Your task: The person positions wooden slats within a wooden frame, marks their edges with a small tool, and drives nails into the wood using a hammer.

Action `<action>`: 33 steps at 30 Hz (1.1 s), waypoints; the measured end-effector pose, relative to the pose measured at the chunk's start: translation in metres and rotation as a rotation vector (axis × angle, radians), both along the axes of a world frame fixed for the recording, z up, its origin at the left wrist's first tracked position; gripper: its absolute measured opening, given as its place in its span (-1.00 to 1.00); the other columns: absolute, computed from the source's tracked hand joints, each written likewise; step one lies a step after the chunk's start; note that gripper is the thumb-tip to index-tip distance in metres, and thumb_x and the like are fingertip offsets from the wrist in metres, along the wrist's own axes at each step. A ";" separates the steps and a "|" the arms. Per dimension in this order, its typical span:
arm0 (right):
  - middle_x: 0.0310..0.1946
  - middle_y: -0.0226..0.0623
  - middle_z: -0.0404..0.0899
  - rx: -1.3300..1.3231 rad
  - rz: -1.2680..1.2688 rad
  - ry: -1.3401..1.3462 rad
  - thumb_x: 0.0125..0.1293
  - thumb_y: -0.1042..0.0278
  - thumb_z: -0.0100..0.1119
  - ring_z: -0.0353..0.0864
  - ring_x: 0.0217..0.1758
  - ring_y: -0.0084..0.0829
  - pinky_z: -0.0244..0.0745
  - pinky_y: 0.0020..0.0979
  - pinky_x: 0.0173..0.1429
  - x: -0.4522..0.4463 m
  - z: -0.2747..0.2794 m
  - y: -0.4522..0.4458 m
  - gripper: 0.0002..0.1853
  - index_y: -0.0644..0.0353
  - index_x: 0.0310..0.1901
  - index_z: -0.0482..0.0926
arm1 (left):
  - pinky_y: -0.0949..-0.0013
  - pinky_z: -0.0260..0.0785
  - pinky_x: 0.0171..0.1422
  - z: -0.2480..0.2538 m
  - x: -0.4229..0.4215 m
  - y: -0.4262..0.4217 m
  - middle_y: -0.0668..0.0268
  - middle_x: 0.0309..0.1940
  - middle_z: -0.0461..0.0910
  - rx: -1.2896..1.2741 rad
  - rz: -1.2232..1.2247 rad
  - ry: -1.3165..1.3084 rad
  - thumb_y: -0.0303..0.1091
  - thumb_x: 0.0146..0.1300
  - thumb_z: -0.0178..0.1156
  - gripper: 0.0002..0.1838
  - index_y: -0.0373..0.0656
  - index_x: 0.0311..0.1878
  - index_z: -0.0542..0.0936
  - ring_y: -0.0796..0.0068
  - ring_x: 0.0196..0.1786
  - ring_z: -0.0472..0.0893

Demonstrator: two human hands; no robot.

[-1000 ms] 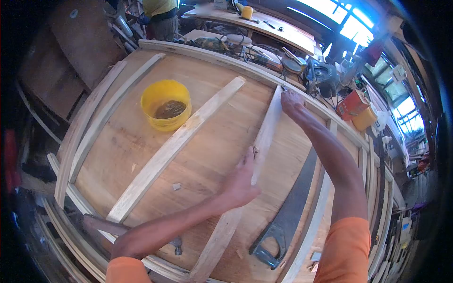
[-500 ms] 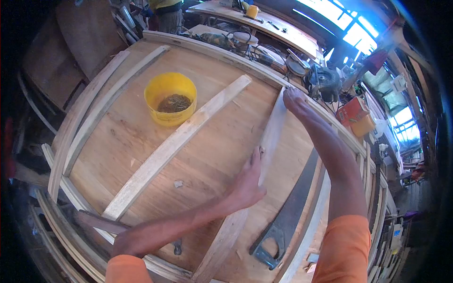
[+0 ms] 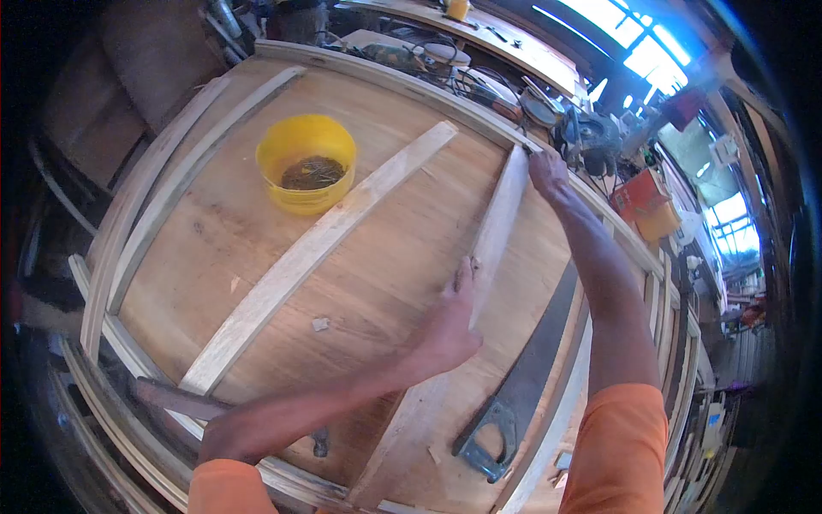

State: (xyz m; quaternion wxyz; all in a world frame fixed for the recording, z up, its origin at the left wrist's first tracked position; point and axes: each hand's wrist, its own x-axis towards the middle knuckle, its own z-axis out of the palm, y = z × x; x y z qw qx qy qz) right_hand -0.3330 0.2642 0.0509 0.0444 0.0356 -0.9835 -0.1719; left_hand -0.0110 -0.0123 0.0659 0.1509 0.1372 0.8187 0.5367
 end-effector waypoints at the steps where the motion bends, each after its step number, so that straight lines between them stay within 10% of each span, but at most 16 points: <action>1: -0.03 0.04 0.78 -0.142 -0.082 -0.024 0.43 0.36 0.11 0.81 0.04 -0.02 0.73 -0.08 0.02 0.004 0.010 0.005 -0.72 0.32 -0.03 0.75 | 0.05 0.18 0.64 0.001 0.000 -0.002 -0.36 0.55 0.12 -0.009 -0.009 -0.027 -0.46 0.08 0.40 0.19 -0.48 0.64 -0.18 -0.31 0.57 0.23; 13: -0.42 0.24 0.67 -0.917 -0.135 -0.054 0.39 0.30 0.25 0.76 -0.32 0.13 0.64 0.06 -0.18 0.061 0.023 0.041 -0.68 0.52 -0.16 0.62 | -0.05 -0.19 0.75 -0.060 0.004 -0.021 -0.30 0.64 -0.05 -0.260 -0.030 0.327 -0.42 0.04 0.43 0.19 -0.47 0.64 -0.11 -0.23 0.72 -0.09; 17: -0.36 0.25 0.70 -0.579 0.236 0.430 0.46 0.28 0.22 0.78 -0.26 0.15 0.65 0.10 -0.21 0.037 0.014 0.043 -0.70 0.46 -0.16 0.62 | -0.08 -0.27 0.76 -0.054 0.007 -0.020 -0.29 0.65 -0.09 -0.284 -0.033 0.330 -0.42 0.07 0.40 0.18 -0.47 0.64 -0.14 -0.22 0.73 -0.14; 33: -0.24 0.25 0.72 -0.526 -0.036 0.070 0.47 0.15 0.14 0.74 -0.06 0.20 0.59 0.12 0.01 0.110 0.041 0.055 -0.63 0.36 -0.14 0.73 | -0.07 -0.28 0.78 -0.060 0.028 0.004 -0.37 0.64 -0.13 -0.186 0.007 0.323 -0.50 0.07 0.32 0.13 -0.53 0.62 -0.15 -0.35 0.71 -0.15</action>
